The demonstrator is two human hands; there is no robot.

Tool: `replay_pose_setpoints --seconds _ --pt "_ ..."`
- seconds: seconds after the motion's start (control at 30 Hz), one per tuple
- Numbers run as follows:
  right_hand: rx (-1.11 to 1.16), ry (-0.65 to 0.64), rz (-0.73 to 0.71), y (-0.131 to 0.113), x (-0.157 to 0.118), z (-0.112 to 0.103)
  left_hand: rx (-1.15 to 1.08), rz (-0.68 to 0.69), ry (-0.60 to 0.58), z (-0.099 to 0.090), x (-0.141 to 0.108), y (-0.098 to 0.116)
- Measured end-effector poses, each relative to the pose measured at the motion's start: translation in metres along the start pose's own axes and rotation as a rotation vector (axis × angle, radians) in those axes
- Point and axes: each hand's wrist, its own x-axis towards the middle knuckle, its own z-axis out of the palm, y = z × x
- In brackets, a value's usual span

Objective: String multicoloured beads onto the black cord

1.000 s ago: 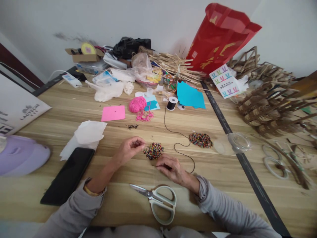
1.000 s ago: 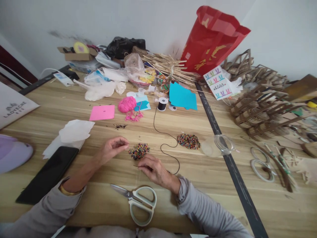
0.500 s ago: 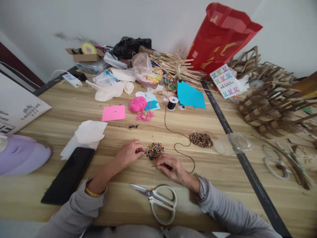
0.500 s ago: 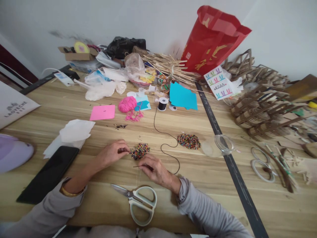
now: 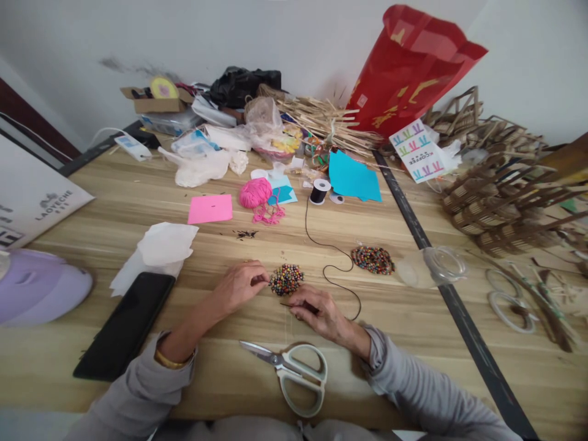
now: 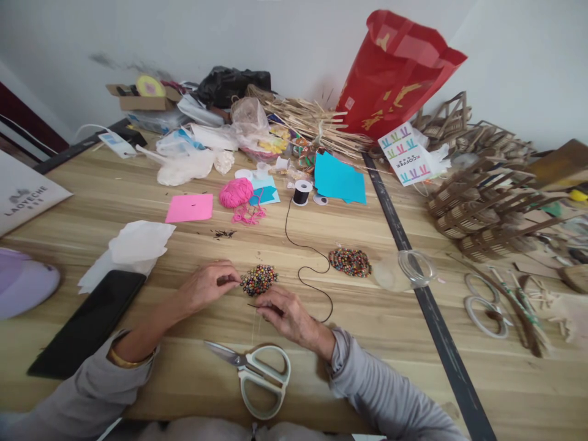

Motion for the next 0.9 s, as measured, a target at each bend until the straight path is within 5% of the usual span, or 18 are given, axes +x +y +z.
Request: replay_pose_setpoints --seconds 0.53,0.7,0.9 --pt "0.041 0.057 0.02 0.0008 0.0012 -0.0014 0.122 0.1 0.007 0.0086 -0.0006 -0.0012" --pt "0.071 0.084 0.046 0.0003 0.0025 -0.001 -0.216 -0.051 0.014 0.0071 -0.0004 -0.0021" --pt "0.025 0.078 0.058 -0.0004 0.0015 0.0002 -0.742 -0.145 -0.126 0.0098 0.0009 -0.0042"
